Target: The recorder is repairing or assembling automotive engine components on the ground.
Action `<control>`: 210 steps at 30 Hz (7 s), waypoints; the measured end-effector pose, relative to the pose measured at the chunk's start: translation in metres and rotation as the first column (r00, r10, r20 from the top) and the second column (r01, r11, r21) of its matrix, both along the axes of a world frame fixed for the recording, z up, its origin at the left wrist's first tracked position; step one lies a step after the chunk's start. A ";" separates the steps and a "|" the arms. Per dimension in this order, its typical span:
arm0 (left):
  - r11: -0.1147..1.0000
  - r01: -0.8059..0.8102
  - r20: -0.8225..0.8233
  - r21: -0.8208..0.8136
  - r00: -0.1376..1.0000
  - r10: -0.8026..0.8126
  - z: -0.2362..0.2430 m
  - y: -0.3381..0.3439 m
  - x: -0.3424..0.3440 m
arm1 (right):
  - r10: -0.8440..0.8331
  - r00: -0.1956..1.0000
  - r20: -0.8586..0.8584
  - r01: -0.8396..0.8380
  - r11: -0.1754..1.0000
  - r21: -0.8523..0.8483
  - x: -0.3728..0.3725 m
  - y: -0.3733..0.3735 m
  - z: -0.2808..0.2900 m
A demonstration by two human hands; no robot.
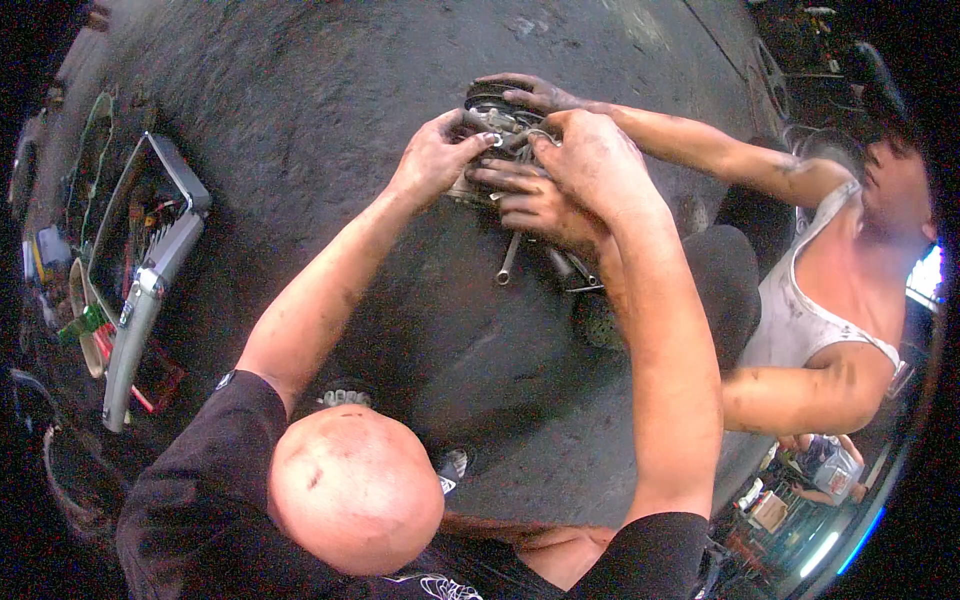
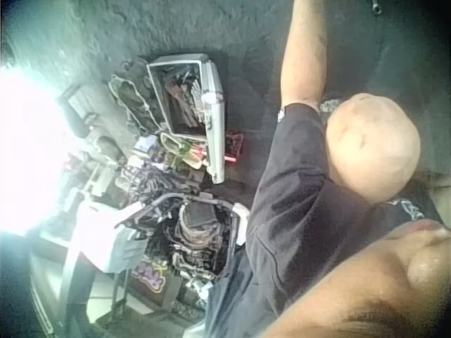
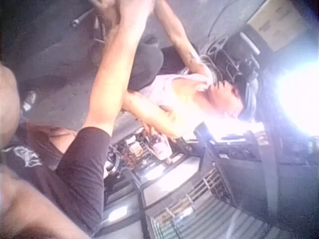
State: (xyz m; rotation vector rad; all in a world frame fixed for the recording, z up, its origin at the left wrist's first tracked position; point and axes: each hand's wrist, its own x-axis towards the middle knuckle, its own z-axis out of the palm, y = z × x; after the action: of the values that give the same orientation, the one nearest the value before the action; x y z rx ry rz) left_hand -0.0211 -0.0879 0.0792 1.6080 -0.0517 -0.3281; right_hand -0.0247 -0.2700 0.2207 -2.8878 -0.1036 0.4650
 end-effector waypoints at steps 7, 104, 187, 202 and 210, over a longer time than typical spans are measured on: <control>0.942 -0.091 -0.097 -0.323 0.993 0.063 -0.013 0.001 0.004 | -0.068 0.995 -0.071 0.069 0.997 0.020 0.010 0.013 0.001; 0.990 -0.137 -0.170 0.025 0.976 0.139 0.018 -0.005 0.058 | 0.126 0.987 -0.101 -0.114 0.987 0.114 0.081 0.021 -0.014; 0.988 -0.153 -0.235 -0.011 0.961 0.147 0.019 -0.018 0.008 | 0.187 0.982 0.038 -0.181 0.976 -0.122 -0.012 0.020 -0.022; 0.997 -0.055 -0.229 -0.061 0.973 0.040 0.029 -0.011 0.016 | 0.147 0.984 0.101 -0.140 0.987 -0.077 -0.016 0.022 -0.029; 0.856 0.042 -0.091 0.516 0.996 0.006 0.060 -0.021 0.022 | 0.122 0.989 0.089 -0.115 0.990 -0.078 -0.015 0.027 -0.026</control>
State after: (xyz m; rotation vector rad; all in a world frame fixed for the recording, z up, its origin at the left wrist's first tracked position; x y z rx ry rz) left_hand 0.0005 -0.1088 0.1395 2.1279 0.1006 -0.4556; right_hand -0.0392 -0.2430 0.1951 -2.9866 -0.2803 0.3609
